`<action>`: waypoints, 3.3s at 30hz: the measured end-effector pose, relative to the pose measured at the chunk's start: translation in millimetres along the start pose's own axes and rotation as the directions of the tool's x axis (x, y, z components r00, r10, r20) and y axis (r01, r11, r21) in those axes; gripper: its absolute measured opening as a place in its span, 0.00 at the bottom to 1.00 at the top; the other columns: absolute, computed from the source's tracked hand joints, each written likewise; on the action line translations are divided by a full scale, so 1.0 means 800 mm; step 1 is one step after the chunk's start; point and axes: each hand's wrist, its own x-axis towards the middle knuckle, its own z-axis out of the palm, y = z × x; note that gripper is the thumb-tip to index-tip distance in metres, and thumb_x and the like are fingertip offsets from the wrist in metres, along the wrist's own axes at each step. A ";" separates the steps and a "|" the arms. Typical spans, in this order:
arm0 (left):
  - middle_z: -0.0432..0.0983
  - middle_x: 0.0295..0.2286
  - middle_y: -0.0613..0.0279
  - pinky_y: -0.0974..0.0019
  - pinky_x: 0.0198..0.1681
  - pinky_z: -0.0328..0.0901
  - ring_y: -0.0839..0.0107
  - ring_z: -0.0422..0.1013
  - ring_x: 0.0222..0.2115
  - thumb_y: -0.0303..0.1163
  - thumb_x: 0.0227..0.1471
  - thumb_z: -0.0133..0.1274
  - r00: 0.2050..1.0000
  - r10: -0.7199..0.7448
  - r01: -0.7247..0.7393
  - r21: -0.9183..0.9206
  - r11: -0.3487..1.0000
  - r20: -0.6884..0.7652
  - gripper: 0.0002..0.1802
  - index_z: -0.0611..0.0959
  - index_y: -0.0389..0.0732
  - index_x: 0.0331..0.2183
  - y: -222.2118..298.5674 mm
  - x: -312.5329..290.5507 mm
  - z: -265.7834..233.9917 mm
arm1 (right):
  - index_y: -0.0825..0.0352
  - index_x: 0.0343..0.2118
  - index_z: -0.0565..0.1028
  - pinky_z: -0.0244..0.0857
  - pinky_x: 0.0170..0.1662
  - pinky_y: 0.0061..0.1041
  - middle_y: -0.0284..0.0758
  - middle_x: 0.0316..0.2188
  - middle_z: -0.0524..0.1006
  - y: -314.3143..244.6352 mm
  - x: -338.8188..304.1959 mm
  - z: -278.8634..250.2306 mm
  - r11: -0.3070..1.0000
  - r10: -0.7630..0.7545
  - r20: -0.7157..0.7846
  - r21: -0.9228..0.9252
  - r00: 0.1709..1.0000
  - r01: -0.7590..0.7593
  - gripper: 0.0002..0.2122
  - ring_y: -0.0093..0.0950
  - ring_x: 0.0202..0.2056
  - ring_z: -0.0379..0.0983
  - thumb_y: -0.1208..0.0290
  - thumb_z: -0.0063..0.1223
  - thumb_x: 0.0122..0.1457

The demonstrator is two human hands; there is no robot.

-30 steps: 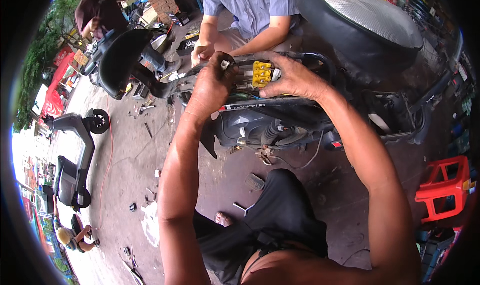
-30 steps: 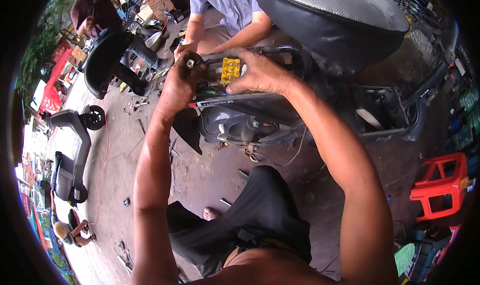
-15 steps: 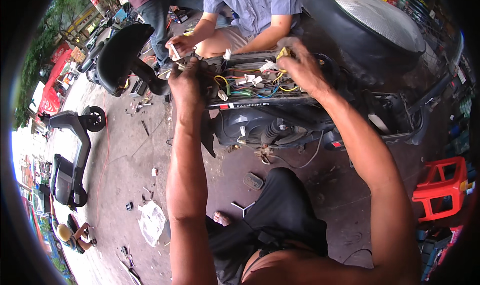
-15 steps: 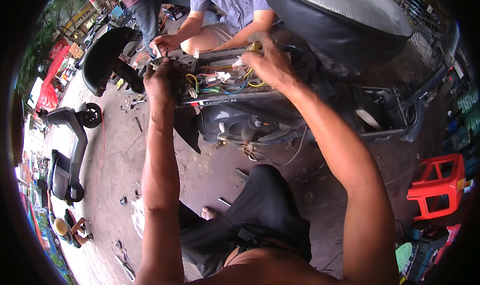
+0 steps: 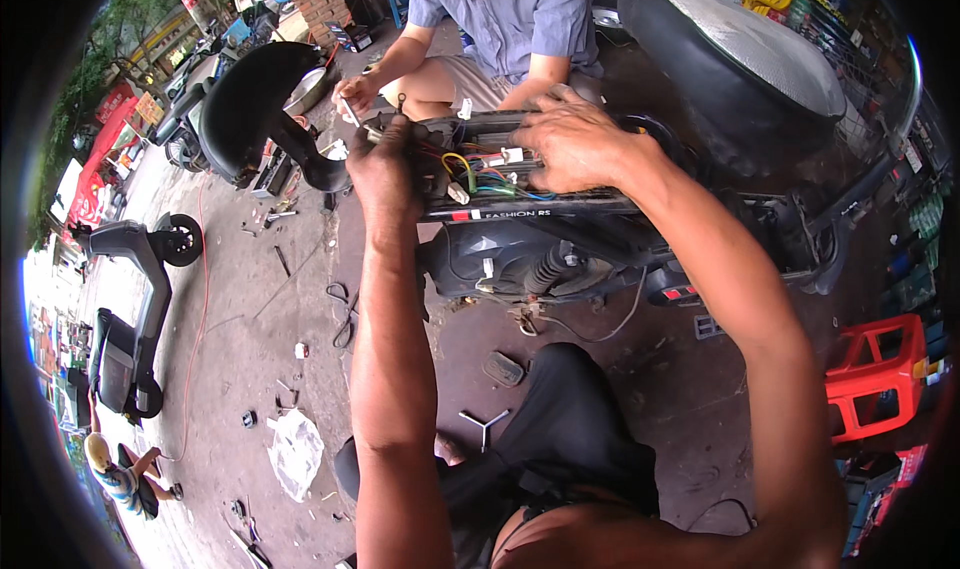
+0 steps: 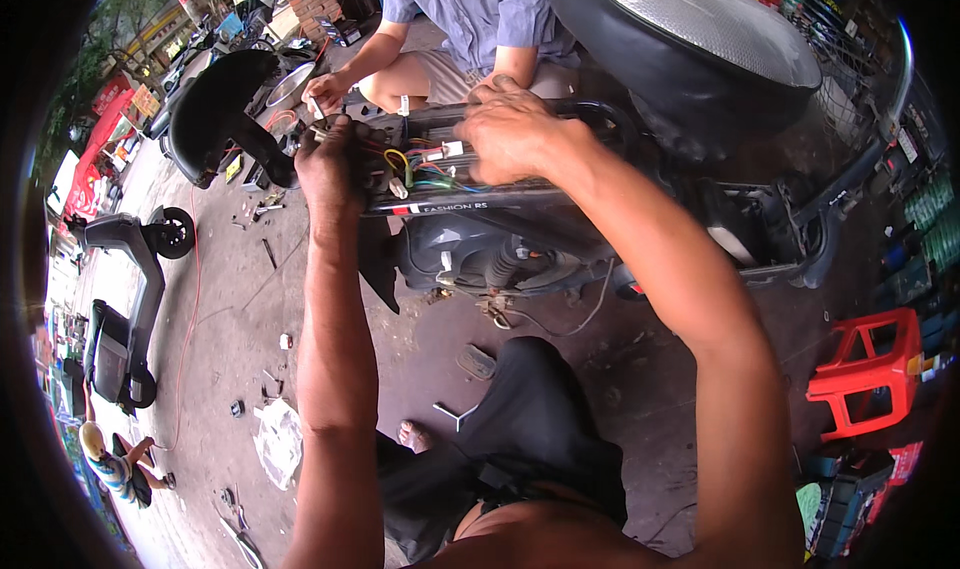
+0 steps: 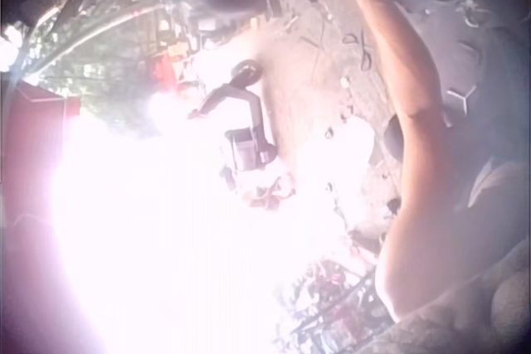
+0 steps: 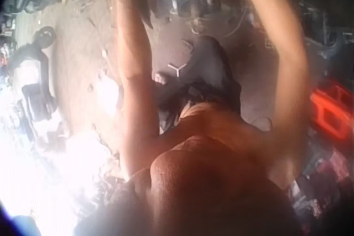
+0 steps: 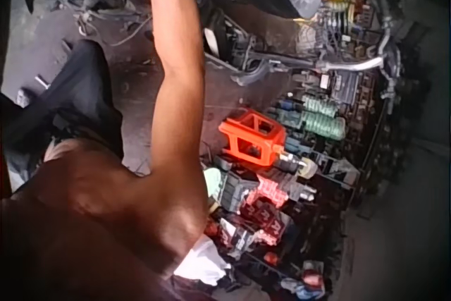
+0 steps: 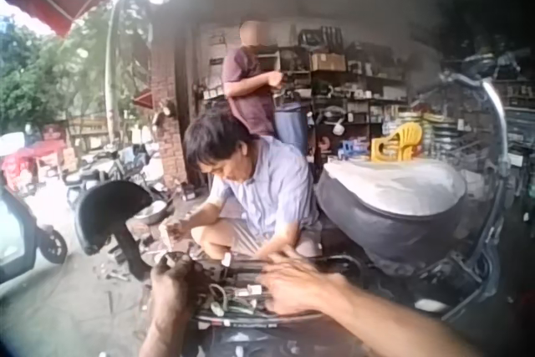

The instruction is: Repairing the wiring and rear components of a motor scooter.

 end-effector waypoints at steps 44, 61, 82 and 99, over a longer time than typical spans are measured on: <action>0.75 0.35 0.61 0.67 0.39 0.68 0.73 0.72 0.35 0.29 0.58 0.44 0.719 -0.680 0.692 -0.068 0.718 0.144 0.16 0.76 0.32 0.45 0.027 0.019 -0.022 | 0.66 0.37 0.74 0.61 0.49 0.37 0.37 0.43 0.72 -0.088 -0.022 -0.034 0.667 0.627 0.179 0.380 0.758 -0.641 0.13 0.40 0.45 0.66 0.76 0.57 0.45; 0.76 0.34 0.57 0.64 0.47 0.62 0.69 0.70 0.38 0.31 0.53 0.49 0.729 -0.653 0.664 0.447 0.599 -0.207 0.12 0.80 0.34 0.37 0.098 -0.019 0.032 | 0.63 0.43 0.73 0.56 0.51 0.41 0.38 0.43 0.71 -0.067 0.018 -0.070 0.539 0.516 0.399 0.537 0.758 -0.650 0.21 0.37 0.48 0.64 0.68 0.63 0.43; 0.72 0.46 0.55 0.61 0.48 0.65 0.66 0.67 0.47 0.25 0.55 0.46 0.733 -0.627 0.661 0.492 0.566 -0.263 0.16 0.76 0.36 0.46 0.111 -0.050 0.088 | 0.63 0.32 0.75 0.64 0.39 0.37 0.35 0.30 0.76 -0.046 0.029 -0.056 0.490 0.357 0.559 0.569 0.748 -0.660 0.15 0.36 0.37 0.70 0.69 0.66 0.38; 0.76 0.32 0.52 0.56 0.38 0.67 0.52 0.73 0.34 0.37 0.49 0.54 0.654 -0.743 -0.119 0.989 0.088 0.145 0.17 0.79 0.41 0.40 0.074 0.005 0.110 | 0.62 0.40 0.77 0.57 0.52 0.41 0.36 0.44 0.70 -0.068 -0.013 -0.064 0.628 0.407 0.348 0.564 0.844 -0.536 0.17 0.39 0.48 0.62 0.70 0.62 0.44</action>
